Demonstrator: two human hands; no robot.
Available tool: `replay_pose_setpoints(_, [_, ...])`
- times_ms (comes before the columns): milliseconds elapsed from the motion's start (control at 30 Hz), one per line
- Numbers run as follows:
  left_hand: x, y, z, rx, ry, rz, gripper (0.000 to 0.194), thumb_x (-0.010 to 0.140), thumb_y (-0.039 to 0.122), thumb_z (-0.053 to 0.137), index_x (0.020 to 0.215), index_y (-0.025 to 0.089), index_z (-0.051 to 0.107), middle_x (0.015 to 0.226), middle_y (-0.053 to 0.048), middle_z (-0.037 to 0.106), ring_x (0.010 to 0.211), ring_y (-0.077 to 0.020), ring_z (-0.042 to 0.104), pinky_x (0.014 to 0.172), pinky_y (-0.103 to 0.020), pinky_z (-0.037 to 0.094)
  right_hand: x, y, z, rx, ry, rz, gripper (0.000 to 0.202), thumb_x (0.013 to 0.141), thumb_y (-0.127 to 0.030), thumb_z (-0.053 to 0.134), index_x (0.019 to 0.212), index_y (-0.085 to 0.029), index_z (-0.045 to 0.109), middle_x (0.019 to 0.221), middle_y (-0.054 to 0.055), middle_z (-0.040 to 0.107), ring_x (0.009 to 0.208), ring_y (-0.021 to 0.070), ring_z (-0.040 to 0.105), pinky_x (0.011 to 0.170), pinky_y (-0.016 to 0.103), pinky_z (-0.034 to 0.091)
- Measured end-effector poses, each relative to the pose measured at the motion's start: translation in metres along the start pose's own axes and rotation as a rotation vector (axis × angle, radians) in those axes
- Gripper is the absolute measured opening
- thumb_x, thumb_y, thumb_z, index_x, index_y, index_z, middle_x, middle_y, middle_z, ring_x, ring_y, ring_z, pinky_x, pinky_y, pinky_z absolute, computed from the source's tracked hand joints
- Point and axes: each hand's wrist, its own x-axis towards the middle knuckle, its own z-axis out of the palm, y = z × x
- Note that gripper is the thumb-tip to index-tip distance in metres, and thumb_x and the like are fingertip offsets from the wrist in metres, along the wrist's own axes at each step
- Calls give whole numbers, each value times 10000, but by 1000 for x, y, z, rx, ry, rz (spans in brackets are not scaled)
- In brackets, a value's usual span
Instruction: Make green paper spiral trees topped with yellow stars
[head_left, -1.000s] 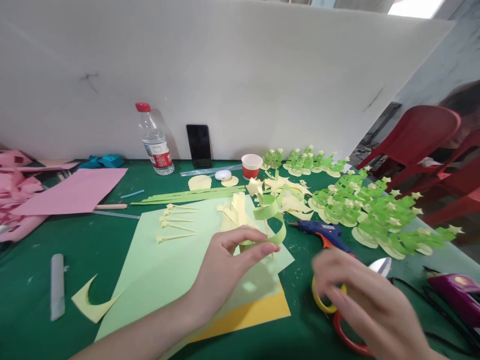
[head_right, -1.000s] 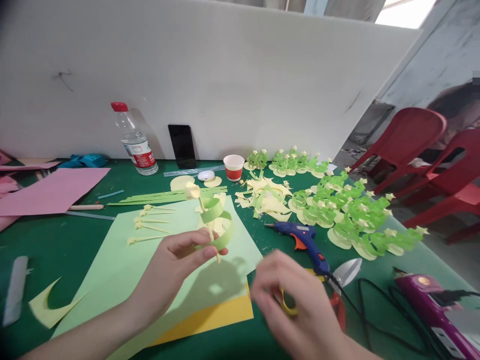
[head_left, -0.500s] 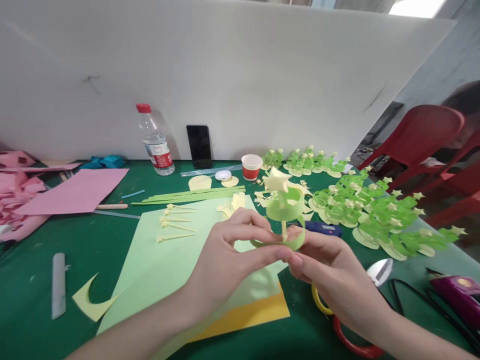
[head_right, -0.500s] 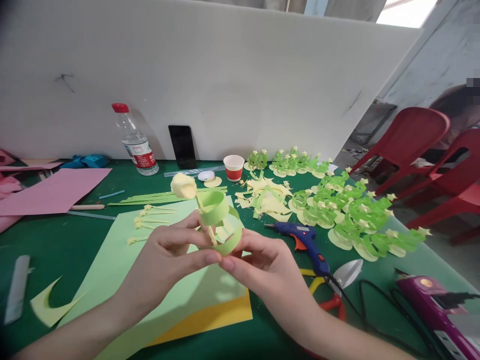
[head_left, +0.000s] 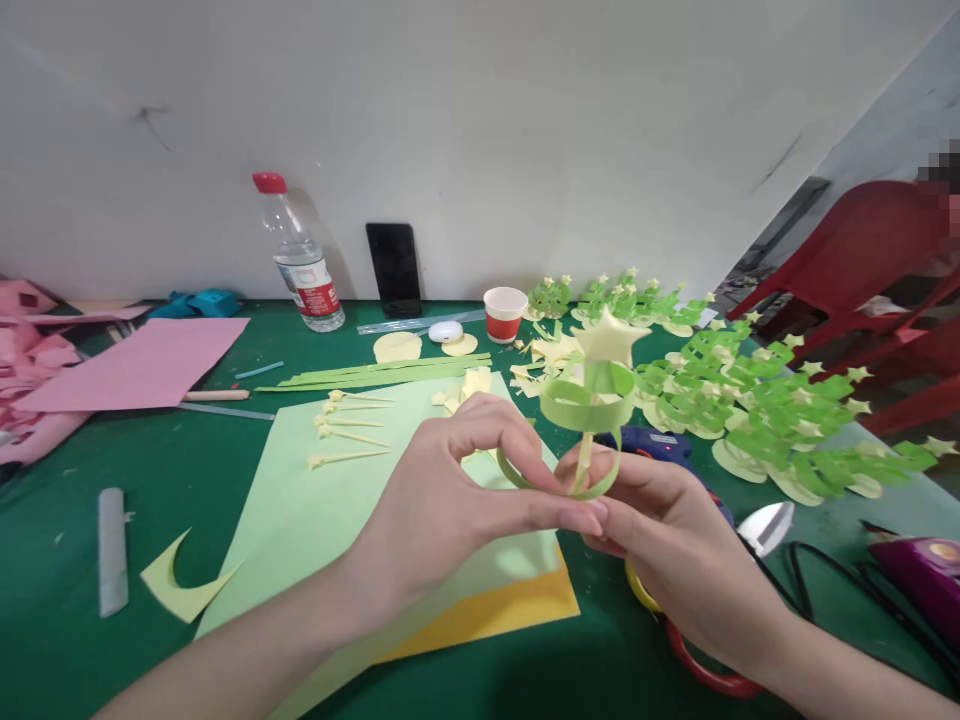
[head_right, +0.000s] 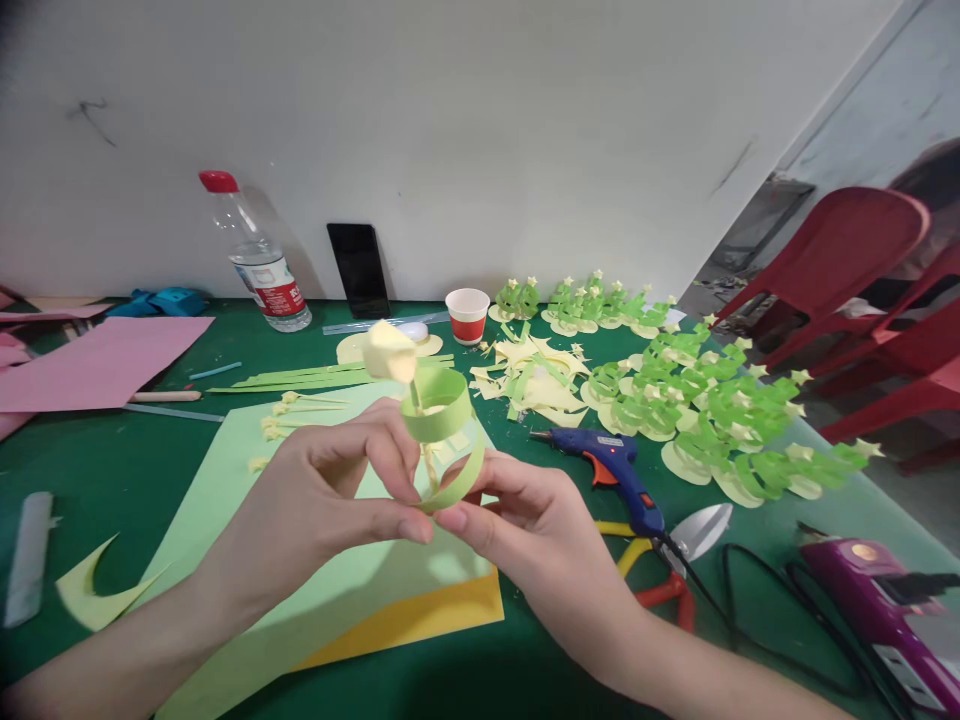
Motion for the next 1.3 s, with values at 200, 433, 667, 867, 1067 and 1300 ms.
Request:
replay_pose_setpoints(200, [-1,1,-1,7,-11,-35,253,543,201,784,435,192,555,620,42,538,680,-126,510,650,-253,404,0,0,1,12,-38,3,76,737,-228,651,683,-267,688,716,-31,589,638,55,500,554,108,417])
replay_pose_setpoints(433, [-2,3,-5,-22,4,-43,250,552,217,777,448,188,552,627,51,534,650,-113,523,623,-250,394,-3,2,3,-98,11,28,134,710,-283,669,624,-185,641,658,-9,538,557,59,465,506,137,420])
replay_pose_setpoints(667, [-1,2,-8,-14,2,-37,236,566,237,772,475,196,558,625,50,537,662,-121,531,631,-257,399,-5,6,3,-174,25,62,188,695,-355,670,631,-182,630,680,-2,533,584,68,484,515,140,426])
replay_pose_setpoints(867, [-2,0,-7,25,22,-38,259,590,299,757,498,196,539,661,26,560,695,-159,538,657,-308,401,-5,5,4,-196,44,55,177,684,-337,678,635,-173,635,654,3,547,563,71,484,508,152,437])
replay_pose_setpoints(1067, [-2,-1,-7,51,36,-20,304,607,323,743,502,191,490,658,25,567,687,-158,525,649,-308,389,-3,5,4,-243,61,40,194,691,-368,663,661,-177,646,645,36,626,592,116,554,540,196,484])
replay_pose_setpoints(1300, [-1,-1,-4,41,44,7,377,634,309,728,518,189,390,533,68,502,613,-117,457,608,-256,356,-6,3,4,-278,56,19,152,695,-335,665,652,-190,643,636,16,640,593,103,558,537,163,471])
